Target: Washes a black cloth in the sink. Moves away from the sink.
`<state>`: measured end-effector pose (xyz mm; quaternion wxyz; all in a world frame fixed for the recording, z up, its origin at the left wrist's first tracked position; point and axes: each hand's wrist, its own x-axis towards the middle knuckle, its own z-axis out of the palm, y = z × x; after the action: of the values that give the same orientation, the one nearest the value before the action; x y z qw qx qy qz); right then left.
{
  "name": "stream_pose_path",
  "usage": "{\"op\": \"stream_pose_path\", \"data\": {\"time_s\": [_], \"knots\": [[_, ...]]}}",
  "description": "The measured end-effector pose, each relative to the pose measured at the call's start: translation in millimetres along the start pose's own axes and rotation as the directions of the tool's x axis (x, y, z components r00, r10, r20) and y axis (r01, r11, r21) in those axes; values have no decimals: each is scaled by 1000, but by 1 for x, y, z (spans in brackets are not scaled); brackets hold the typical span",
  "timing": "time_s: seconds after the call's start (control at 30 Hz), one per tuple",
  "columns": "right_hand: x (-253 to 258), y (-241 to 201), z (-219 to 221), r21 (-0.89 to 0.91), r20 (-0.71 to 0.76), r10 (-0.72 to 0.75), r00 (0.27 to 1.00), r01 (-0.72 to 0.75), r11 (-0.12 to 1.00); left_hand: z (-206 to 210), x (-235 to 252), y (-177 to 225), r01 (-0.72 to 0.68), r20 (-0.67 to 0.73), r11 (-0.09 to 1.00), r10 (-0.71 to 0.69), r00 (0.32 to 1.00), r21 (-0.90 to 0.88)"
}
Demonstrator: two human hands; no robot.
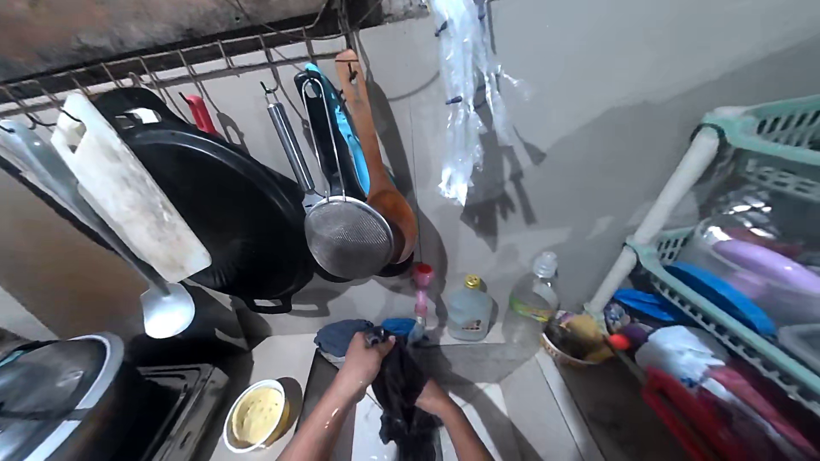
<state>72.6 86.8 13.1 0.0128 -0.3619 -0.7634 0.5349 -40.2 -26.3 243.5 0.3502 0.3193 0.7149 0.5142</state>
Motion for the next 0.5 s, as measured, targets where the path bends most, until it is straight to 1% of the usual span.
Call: {"op": "stream_pose_path", "data": {"time_s": [0.03, 0.07, 0.1, 0.13, 0.17, 0.2, 0.23, 0.27, 0.3, 0.33, 0.37, 0.4, 0.43, 0.47, 0.5], "knots": [[1, 13, 2, 39, -9, -20, 1000, 20, 999, -6, -9, 4, -1, -37, 996, -2, 999, -90], [0, 28, 4, 133, -50, -18, 999, 25, 991, -14, -18, 7, -1, -85, 978, -17, 996, -207], [-4, 39, 4, 290, -125, 4, 992, 33, 957, -23, -26, 9, -7, -126, 939, -39, 991, -345], [-13, 41, 2, 481, -192, 50, 980, 50, 875, -32, -31, 8, -27, -148, 873, -52, 988, -487], [-23, 32, -2, 674, -217, 114, 969, 64, 736, -40, -33, -2, -50, -143, 776, -52, 988, -629], [-29, 19, -2, 816, -236, 180, 955, 94, 570, -45, -30, -19, -65, -119, 655, -39, 992, -753], [-33, 2, 0, 904, -234, 237, 943, 122, 410, -43, -26, -41, -67, -103, 555, -35, 994, -829], [-38, -16, 3, 940, -233, 267, 935, 147, 307, -35, -21, -64, -65, -108, 521, -53, 993, -851], [-45, -34, 7, 938, -264, 269, 926, 182, 295, -21, -16, -86, -45, -109, 533, -89, 990, -845], [-50, -48, 14, 896, -341, 231, 911, 241, 373, -3, -12, -105, 9, -81, 565, -134, 988, -825], [-56, -56, 23, 800, -435, 106, 894, 329, 502, 17, -3, -124, 87, -35, 579, -196, 980, -811], [-55, -60, 32, 639, -524, -73, 849, 448, 625, 34, 8, -147, 138, 21, 575, -205, 978, -806], [-54, -66, 40, 454, -572, -247, 782, 553, 699, 47, 20, -168, 148, 54, 571, -178, 983, -808], [-57, -74, 47, 307, -594, -350, 724, 607, 733, 57, 27, -182, 108, 35, 592, -135, 990, -799], [-60, -82, 54, 195, -620, -395, 678, 621, 759, 63, 21, -173, 60, -32, 649, -129, 991, -758]]}}
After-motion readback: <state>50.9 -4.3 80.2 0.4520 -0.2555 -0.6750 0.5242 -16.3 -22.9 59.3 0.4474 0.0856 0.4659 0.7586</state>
